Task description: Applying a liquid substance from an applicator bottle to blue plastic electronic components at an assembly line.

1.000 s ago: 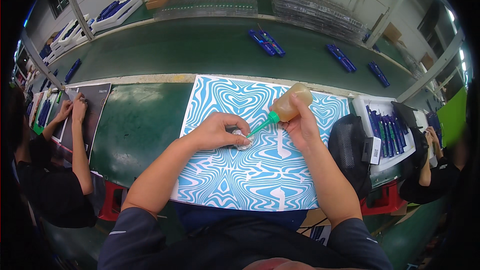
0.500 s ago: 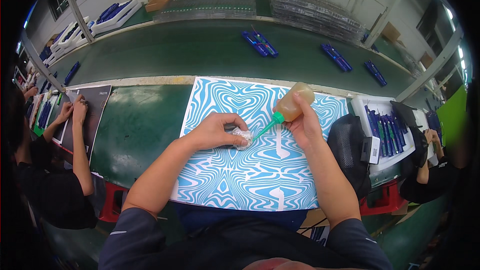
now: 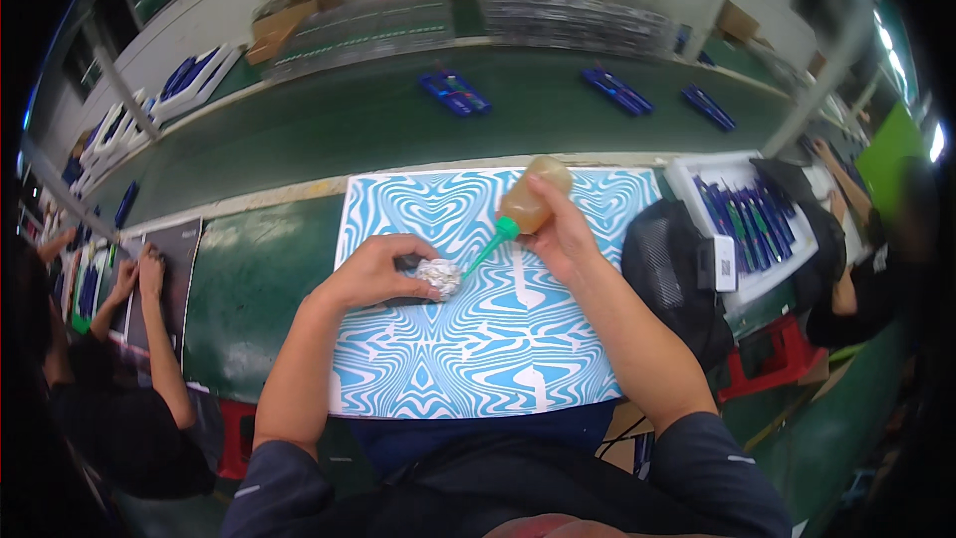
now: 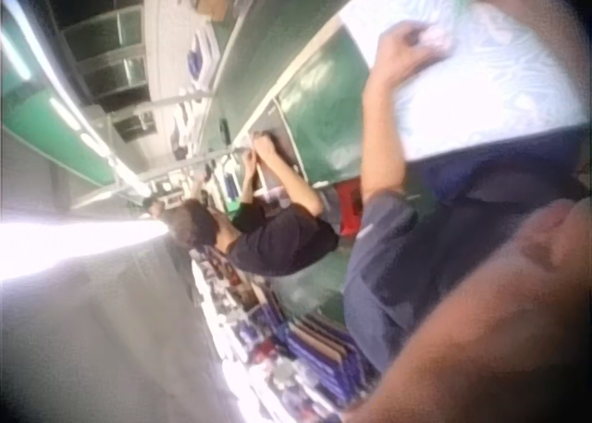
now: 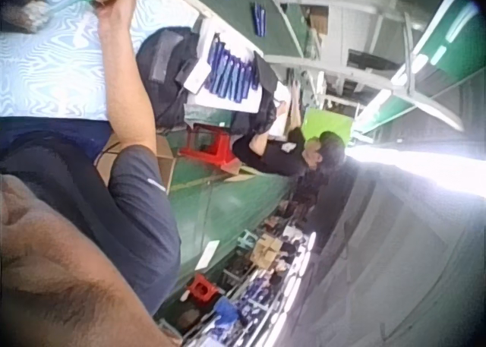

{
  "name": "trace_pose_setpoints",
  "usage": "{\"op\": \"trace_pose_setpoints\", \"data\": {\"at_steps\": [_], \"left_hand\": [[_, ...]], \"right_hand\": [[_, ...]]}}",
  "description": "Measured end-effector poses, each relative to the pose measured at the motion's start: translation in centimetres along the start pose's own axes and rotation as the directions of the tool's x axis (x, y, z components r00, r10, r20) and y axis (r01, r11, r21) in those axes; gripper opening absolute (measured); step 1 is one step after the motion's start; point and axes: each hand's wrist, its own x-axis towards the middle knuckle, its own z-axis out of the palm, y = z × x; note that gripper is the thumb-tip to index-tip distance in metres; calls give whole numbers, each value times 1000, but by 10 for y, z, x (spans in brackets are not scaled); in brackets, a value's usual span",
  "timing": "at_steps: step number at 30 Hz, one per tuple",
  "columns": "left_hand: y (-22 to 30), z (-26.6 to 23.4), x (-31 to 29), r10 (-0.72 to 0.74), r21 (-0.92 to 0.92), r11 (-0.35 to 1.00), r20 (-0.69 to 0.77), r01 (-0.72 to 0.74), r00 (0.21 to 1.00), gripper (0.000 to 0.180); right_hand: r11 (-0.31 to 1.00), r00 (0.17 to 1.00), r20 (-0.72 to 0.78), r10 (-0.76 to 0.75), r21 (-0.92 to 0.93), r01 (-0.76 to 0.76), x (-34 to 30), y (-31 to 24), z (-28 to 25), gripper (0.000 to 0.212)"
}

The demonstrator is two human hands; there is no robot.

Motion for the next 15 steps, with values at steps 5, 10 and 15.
{"op": "trace_pose_setpoints", "data": {"at_steps": [5,10,15], "left_hand": [[-24,2,6,-57,-231,973,-165,18,985,36],[-24,-9,24,-65,-483,866,-370,-132,927,32],[17,-20,58,47,-322,935,-305,-150,951,33]], "right_hand": [[996,999,37,23,87,-26,6,3,-4,65],[998,999,33,26,50,-27,2,-2,-5,68],[1000,999,40,9,26,-10,0,-4,-3,76]]}}
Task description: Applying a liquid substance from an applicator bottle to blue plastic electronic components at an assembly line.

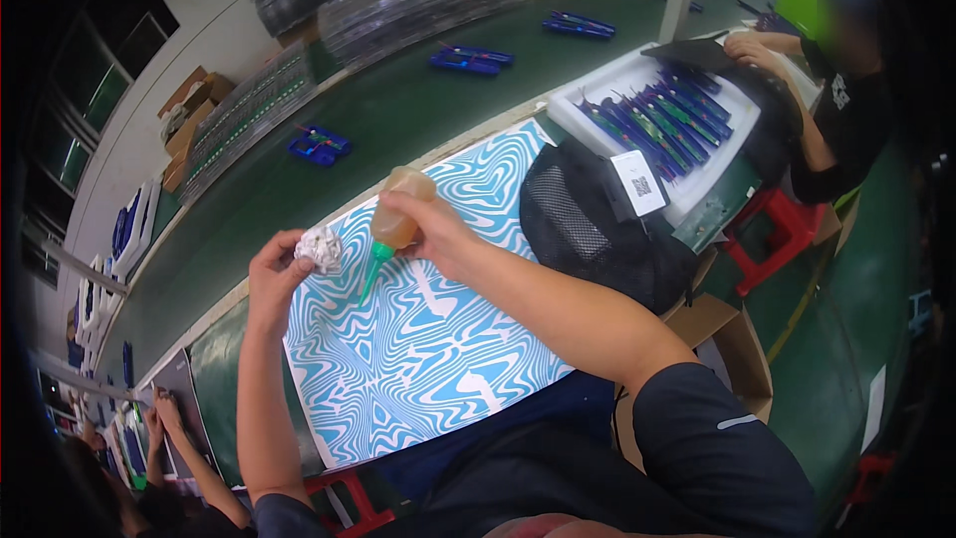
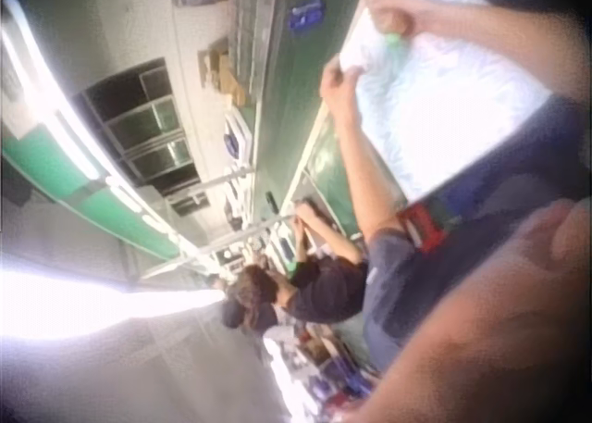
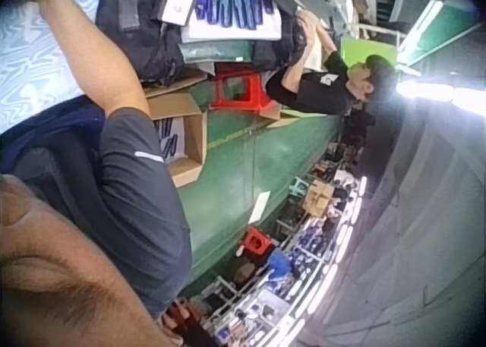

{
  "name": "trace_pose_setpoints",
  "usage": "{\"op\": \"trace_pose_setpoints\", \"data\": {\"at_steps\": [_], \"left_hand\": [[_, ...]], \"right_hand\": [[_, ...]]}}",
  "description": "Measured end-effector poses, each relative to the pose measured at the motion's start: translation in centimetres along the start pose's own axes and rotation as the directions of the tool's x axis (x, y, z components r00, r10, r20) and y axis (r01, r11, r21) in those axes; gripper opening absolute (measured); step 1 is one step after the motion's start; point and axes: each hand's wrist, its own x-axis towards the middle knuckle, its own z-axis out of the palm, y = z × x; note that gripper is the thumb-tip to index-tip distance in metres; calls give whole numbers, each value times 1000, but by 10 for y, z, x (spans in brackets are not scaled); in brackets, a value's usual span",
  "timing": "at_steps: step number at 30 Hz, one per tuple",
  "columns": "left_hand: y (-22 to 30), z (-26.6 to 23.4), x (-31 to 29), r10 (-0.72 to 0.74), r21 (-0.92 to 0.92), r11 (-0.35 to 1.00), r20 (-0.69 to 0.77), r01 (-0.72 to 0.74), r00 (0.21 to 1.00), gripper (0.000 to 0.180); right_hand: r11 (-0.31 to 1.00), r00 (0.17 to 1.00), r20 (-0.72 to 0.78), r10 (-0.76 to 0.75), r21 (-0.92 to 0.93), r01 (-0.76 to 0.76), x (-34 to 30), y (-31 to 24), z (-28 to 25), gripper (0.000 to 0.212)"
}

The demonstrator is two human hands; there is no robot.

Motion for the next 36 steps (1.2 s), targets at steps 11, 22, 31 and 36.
{"op": "trace_pose_setpoints", "data": {"at_steps": [11,22,31,36], "left_hand": [[74,177,163,163,396,842,459,-365,873,43],[36,299,215,67,619,449,696,-645,715,54],[49,164,241,180,695,587,388,-415,904,29],[1,38,256,105,803,596,-65,-11,992,47]], "right_hand": [[1000,999,-47,25,13,-24,8,0,-2,67],[989,990,49,-134,75,130,23,3,-21,44],[997,998,-67,-15,68,19,8,-12,-14,68],[999,999,-46,-5,54,7,4,-14,-7,79]]}}
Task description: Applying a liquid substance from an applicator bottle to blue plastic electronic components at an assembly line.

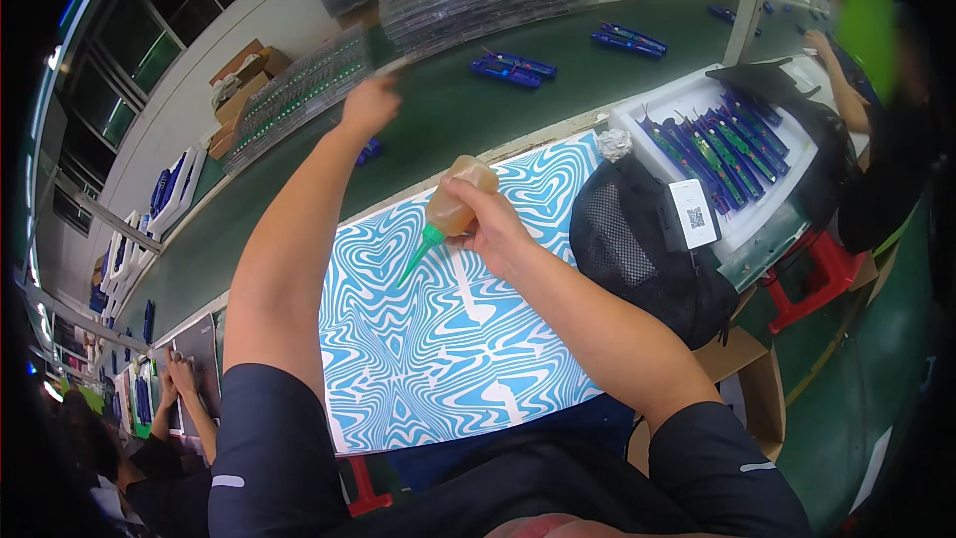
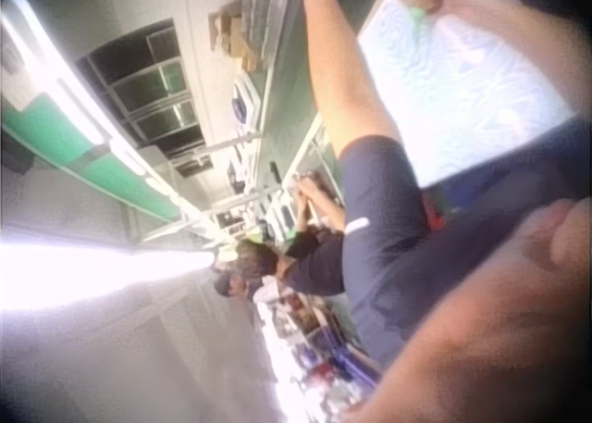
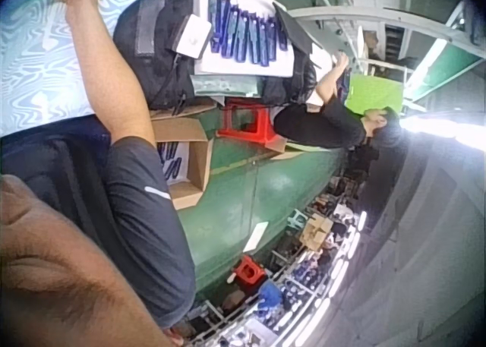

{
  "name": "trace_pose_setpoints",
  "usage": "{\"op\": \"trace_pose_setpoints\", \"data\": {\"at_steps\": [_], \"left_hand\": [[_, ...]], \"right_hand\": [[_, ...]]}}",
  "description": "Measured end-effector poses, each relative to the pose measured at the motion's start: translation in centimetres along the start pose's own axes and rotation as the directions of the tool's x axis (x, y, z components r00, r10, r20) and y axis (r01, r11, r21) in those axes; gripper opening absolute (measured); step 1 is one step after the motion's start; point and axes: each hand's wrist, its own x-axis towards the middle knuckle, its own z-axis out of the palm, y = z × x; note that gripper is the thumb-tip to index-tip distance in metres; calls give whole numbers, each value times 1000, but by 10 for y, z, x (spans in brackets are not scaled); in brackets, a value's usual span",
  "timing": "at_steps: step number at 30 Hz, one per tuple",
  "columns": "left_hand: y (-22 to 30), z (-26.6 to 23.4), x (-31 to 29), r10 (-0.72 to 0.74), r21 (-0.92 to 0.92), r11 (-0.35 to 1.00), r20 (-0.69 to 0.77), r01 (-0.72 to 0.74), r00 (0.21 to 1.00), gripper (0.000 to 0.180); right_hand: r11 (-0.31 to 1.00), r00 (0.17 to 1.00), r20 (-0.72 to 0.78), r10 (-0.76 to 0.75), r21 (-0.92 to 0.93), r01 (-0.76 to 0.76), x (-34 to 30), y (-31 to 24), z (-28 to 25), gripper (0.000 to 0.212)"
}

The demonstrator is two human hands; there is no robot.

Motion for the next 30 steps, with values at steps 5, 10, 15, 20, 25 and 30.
{"op": "trace_pose_setpoints", "data": {"at_steps": [5,10,15,20,25,30], "left_hand": [[-78,24,-27,-363,27,932,110,363,925,45],[-126,49,-64,-132,-50,990,-77,129,988,38],[-137,42,-69,-376,-285,898,-103,335,921,25],[-139,26,-75,-373,-385,845,71,370,925,22],[-144,-6,-89,-386,-521,731,215,440,897,22],[-133,-29,-119,-368,-559,694,266,453,891,30]], "right_hand": [[1000,1000,-9,23,-1,-23,-1,-5,-3,85],[1000,1000,6,16,-1,-16,0,-2,2,86],[1000,1000,5,5,21,-5,0,-2,1,82],[1000,1000,5,20,21,-20,3,0,0,77],[999,999,31,12,49,-14,9,1,-6,75],[997,999,-13,35,63,-34,9,0,-6,75]]}}
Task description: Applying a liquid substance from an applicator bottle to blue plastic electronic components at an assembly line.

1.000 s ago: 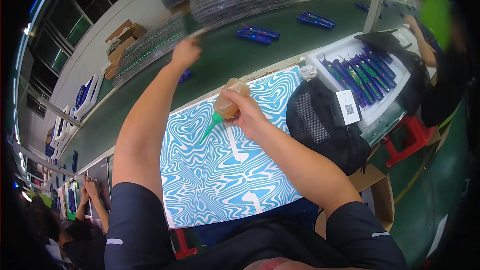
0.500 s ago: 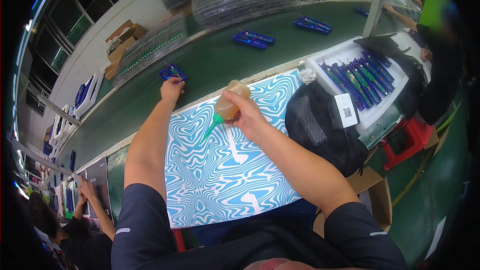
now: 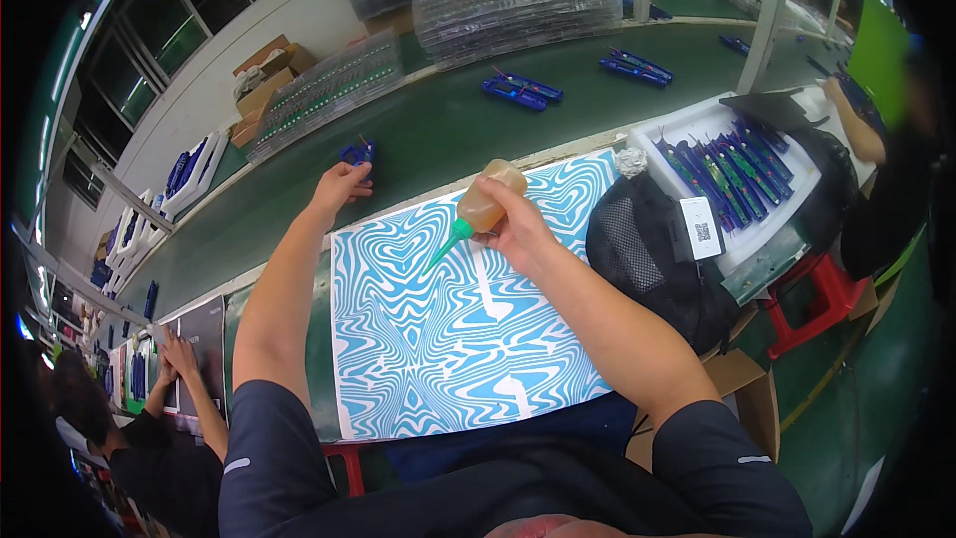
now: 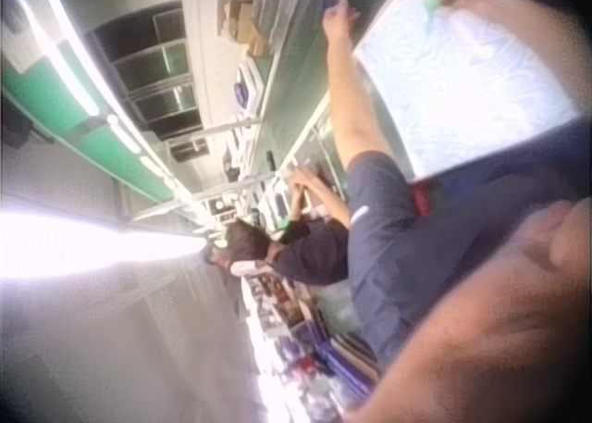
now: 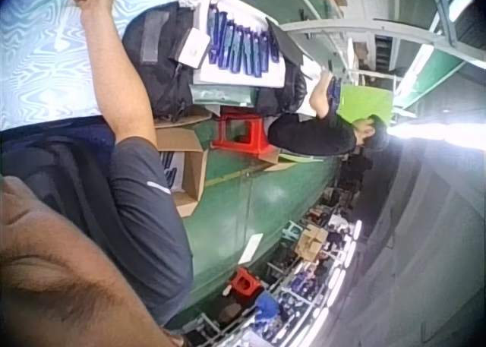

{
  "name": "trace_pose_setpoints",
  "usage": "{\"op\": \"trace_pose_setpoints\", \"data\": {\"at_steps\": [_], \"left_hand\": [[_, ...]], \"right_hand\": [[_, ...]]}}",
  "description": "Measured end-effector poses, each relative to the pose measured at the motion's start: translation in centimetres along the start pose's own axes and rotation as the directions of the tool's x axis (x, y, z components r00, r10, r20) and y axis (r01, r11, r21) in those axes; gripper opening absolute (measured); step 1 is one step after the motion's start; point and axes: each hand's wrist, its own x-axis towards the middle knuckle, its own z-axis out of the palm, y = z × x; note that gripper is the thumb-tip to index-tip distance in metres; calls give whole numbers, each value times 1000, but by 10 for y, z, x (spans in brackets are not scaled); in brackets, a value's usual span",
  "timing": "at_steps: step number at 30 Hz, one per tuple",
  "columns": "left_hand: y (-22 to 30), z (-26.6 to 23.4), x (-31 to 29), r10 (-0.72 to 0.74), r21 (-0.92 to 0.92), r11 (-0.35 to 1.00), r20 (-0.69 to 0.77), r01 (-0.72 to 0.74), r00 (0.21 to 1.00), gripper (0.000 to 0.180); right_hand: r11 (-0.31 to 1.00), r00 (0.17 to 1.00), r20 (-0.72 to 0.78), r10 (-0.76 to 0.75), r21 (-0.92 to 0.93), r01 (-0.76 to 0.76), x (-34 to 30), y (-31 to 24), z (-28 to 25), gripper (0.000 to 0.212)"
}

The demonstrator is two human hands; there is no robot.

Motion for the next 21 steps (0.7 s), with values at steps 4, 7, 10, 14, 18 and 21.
{"op": "trace_pose_setpoints", "data": {"at_steps": [4,7,10,14,18,21], "left_hand": [[-8,1,-43,154,68,987,-107,-148,982,28],[-7,20,-85,238,18,971,-166,-239,957,23],[-22,26,-129,326,-63,937,-194,-343,925,23],[-19,47,-187,301,-41,952,-44,-303,953,27],[-30,53,-207,241,-37,970,53,-240,969,29],[-14,50,-219,275,96,955,57,-279,960,36]], "right_hand": [[999,1000,22,-4,36,4,1,1,2,74],[991,999,16,-38,133,36,4,-4,-6,73],[942,987,57,-150,312,125,1,-11,-1,67],[911,958,133,-255,365,192,-1,-22,-3,60],[913,953,136,-269,351,208,-7,-20,7,62],[932,946,153,-284,274,236,-12,-14,13,62]]}}
